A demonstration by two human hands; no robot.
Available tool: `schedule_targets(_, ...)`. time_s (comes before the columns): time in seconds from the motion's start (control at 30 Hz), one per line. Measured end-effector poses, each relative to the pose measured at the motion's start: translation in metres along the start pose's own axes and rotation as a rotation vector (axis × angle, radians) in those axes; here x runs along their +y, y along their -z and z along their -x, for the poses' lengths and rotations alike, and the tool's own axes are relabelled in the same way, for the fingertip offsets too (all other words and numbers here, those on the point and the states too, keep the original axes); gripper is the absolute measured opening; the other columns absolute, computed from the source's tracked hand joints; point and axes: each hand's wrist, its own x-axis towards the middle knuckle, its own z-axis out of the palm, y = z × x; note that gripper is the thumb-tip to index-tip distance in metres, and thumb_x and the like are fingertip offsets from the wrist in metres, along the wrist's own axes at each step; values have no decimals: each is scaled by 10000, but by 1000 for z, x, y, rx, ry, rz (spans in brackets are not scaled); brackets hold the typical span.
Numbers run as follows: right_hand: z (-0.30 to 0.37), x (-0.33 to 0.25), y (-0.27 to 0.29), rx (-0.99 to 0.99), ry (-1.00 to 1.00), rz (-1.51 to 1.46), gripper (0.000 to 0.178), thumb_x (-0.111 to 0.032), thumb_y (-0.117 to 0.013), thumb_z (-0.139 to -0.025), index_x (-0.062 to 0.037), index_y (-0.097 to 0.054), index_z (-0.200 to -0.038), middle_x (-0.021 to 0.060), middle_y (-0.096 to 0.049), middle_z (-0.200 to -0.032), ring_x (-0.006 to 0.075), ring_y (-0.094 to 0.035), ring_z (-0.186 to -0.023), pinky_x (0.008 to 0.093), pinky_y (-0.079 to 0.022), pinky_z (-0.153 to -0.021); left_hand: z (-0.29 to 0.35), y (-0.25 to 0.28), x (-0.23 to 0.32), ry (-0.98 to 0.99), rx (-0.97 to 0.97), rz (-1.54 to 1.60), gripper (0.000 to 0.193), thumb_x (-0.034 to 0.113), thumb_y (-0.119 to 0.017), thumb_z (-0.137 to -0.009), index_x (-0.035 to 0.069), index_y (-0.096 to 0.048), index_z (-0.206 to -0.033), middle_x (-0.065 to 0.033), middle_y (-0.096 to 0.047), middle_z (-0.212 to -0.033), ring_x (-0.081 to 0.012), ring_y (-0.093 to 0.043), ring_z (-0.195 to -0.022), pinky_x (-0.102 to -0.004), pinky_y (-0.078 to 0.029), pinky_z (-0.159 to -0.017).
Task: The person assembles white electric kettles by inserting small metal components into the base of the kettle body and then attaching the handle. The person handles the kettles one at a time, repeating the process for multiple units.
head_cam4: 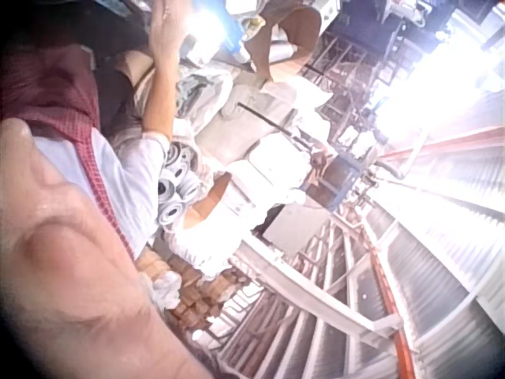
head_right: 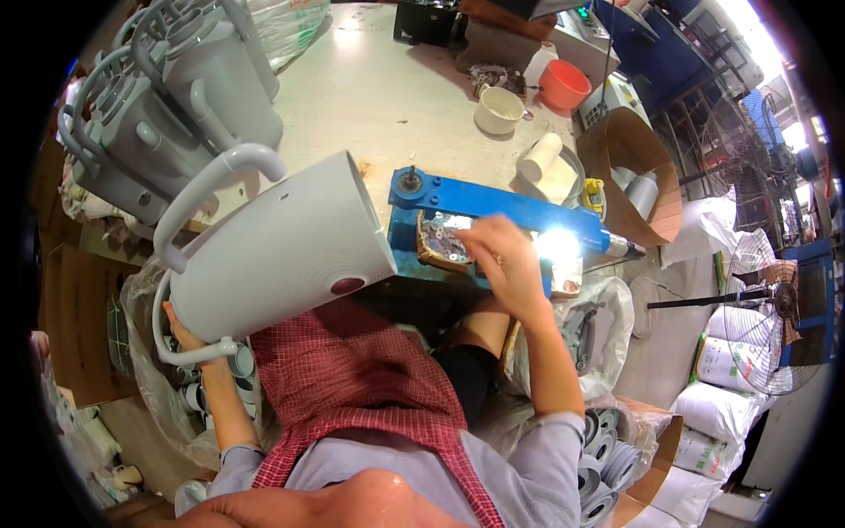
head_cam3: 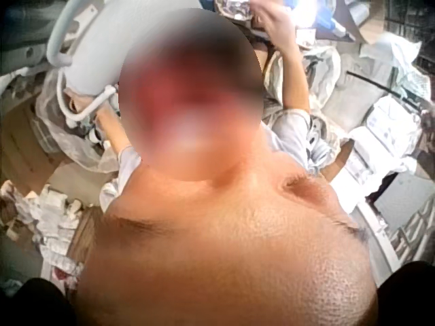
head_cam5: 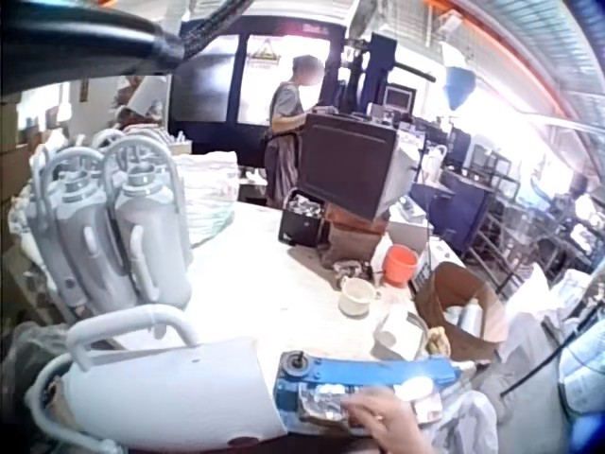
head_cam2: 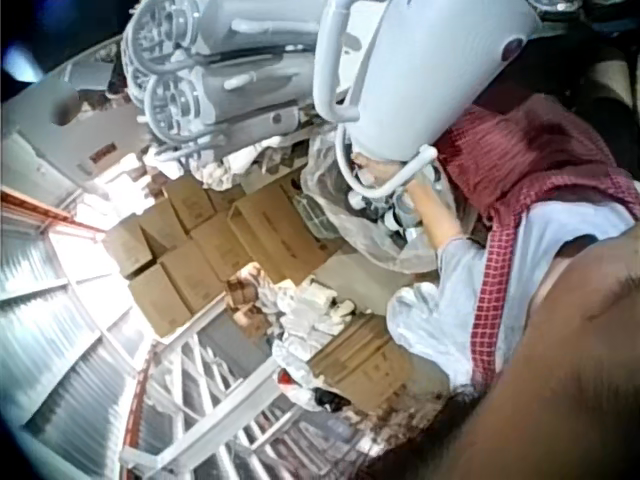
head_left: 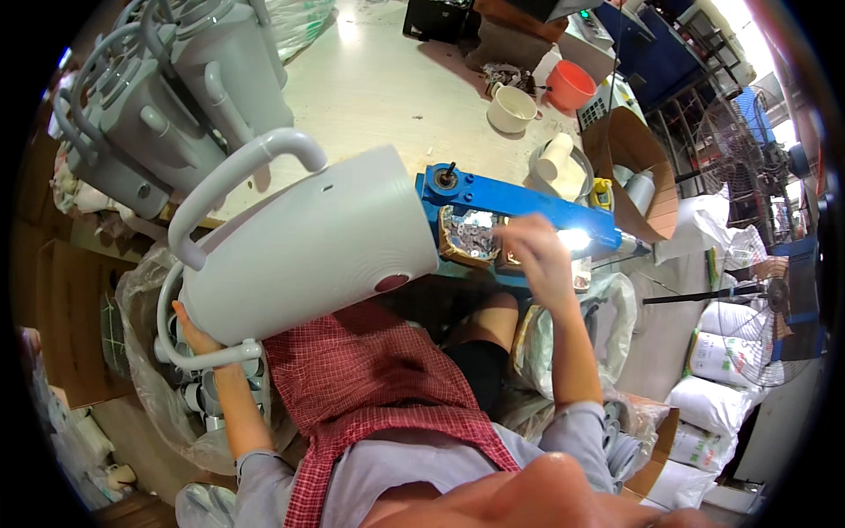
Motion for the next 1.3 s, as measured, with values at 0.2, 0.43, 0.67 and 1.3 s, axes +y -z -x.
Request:
schedule_targets(0.2,-91,-4,-36,94,-140,-289,101,-46,-677,-868,21,-676,-943,90,-671,-807,130,-682,-661,236,-523,-586,-13,5,-16,-89,92,-128,612,505,-387,-1005,-46,-569,-1203,-134,-636,-1140,-217,-627,-1014,-337,-512,-858)
schedule_targets(0.43,-98,3,-39,5,-241,-295,105,-61,-671,-889,43,-667,-898,97,-687,-699,126,-672,-595,233,-540,-551,-8,-1,-16,-43,76,-160,587,491,-388,-1007,-40,-584,-1165,-140,-649,-1109,-218,-646,-975,-344,-540,-817)
schedule_targets(0.67,-103,-3,-29,-104,-242,-265,122,-60,-651,-898,60,-663,-916,99,-685,-726,115,-670,-627,233,-537,-571,-11,1,-23,-55,107,-101,574,484,-378,-1009,-20,-562,-1215,-141,-630,-1164,-231,-642,-1006,-354,-542,-836)
schedule_targets(1.3,-68,4,-31,62,-323,-622,396,1,-676,-834,-17,-608,-1224,72,-679,-851,90,-639,-665,230,-509,-579,8,12,-19,18,40,-66,559,493,-331,-1020,49,-511,-1308,-93,-585,-1257,-226,-574,-1120,-373,-454,-973)
